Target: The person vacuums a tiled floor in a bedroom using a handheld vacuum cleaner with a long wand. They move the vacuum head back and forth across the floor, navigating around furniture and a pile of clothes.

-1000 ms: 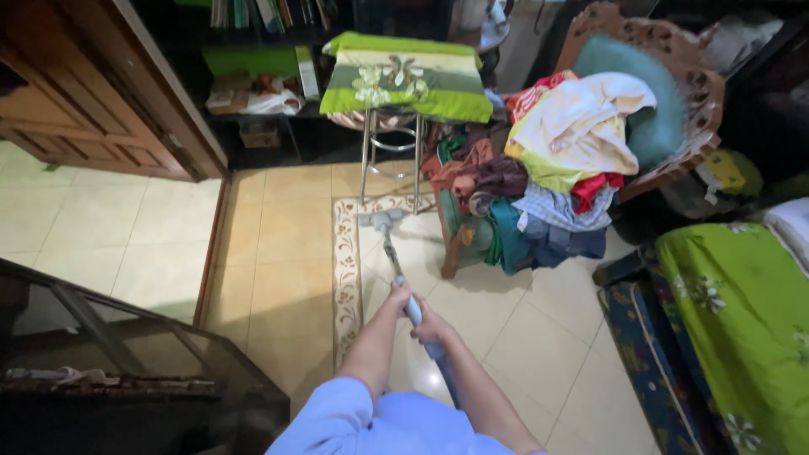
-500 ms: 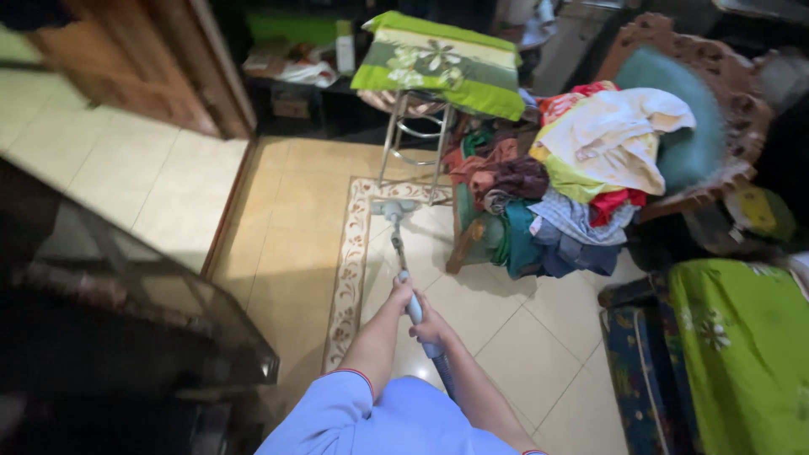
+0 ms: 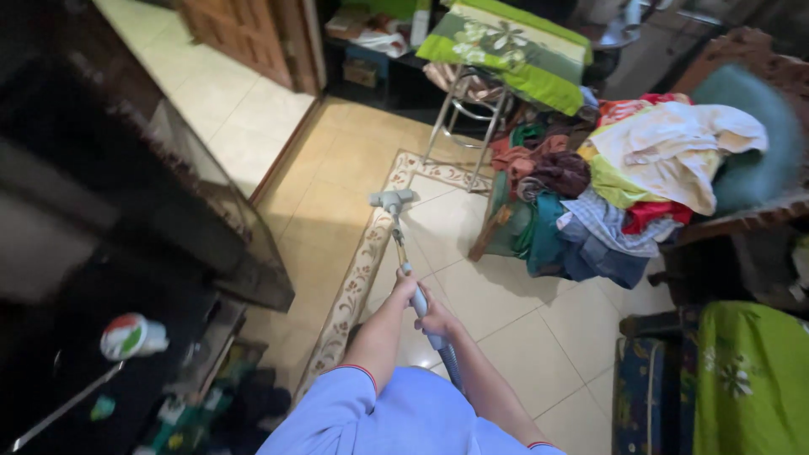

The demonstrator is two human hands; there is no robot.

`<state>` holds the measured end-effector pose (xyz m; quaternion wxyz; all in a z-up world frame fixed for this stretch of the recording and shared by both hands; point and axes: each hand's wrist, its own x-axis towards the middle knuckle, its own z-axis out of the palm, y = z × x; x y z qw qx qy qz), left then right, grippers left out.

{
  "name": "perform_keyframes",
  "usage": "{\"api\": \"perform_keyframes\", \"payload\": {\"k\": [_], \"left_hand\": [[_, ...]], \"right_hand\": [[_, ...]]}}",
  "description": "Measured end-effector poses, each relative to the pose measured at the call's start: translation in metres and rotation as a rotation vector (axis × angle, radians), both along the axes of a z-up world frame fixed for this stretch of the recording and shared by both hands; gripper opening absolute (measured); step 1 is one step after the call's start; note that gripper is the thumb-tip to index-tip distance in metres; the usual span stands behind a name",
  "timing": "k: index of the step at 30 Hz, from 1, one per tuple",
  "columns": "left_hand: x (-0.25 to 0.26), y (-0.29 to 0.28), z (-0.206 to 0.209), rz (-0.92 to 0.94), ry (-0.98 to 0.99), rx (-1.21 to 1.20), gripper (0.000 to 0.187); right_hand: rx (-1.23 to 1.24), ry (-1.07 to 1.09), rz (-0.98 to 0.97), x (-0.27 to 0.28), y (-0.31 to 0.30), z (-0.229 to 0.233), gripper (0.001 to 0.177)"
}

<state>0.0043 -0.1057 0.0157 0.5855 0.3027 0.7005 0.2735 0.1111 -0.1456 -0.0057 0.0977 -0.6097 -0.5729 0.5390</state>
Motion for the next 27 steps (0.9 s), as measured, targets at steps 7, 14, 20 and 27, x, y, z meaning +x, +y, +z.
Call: {"api": "perform_keyframes", "payload": {"k": [7, 14, 20, 27], "left_hand": [[-0.024, -0.023, -0.056, 0.168, -0.028, -0.015, 0.068], [-0.041, -0.04, -0.025, 0.267, -0.036, 0.026, 0.067], [-0.053, -0.026, 0.001, 0.335, -0.099, 0.06, 0.073], [-0.09, 0.057, -0.072, 0.301, -0.162, 0.024, 0.083]], "right_hand": [[-0.043, -0.011, 0.117, -0.015, -0.028, 0.0, 0.116], [-0.012, 0.02, 0.242, -0.034, -0.029, 0.008, 0.115], [-0.008, -0.014, 0.269, -0.049, 0.003, -0.008, 0.118], [-0.006, 0.021, 0.222, -0.079, 0.062, -0.009, 0.119]]}}
